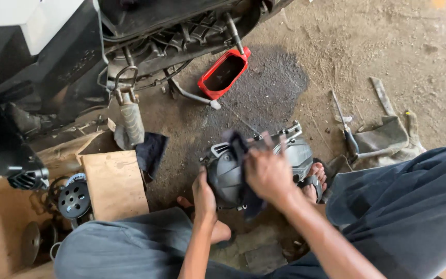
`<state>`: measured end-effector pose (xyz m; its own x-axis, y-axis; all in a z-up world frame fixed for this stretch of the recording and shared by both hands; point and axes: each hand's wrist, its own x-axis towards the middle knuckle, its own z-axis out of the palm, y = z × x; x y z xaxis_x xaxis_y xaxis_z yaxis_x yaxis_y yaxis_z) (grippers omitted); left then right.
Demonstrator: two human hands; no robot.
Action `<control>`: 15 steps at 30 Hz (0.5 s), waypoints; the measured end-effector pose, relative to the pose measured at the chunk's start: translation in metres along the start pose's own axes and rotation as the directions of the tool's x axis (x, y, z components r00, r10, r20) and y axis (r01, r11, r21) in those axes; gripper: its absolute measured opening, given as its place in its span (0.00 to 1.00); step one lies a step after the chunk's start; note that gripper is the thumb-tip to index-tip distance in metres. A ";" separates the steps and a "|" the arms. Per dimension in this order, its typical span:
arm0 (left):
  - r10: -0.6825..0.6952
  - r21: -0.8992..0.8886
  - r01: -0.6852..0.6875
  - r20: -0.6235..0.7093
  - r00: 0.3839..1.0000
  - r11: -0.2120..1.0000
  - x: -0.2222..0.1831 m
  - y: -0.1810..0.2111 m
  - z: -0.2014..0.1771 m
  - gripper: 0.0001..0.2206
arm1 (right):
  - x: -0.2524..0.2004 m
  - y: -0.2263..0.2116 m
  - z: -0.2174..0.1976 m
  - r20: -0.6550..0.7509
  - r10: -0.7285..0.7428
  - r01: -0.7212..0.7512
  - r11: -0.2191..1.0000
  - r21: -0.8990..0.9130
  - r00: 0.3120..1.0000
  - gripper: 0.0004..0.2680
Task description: Cleaning a motorcycle CVT cover with a cloth.
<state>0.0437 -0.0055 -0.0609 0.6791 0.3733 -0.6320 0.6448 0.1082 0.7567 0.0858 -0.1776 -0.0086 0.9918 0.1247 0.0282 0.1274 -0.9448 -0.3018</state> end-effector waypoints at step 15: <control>-0.236 -0.140 0.227 -0.049 0.971 0.964 0.001 0.008 0.000 0.33 | -0.079 -0.021 -0.029 -0.002 0.023 -0.022 0.987 0.161 1.000 0.19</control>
<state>0.0499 -0.0041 -0.0558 0.4899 0.3819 -0.7837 0.7267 0.3177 0.6091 0.0053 -0.1768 0.0234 0.9945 0.1023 0.0235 0.1019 -0.8865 -0.4514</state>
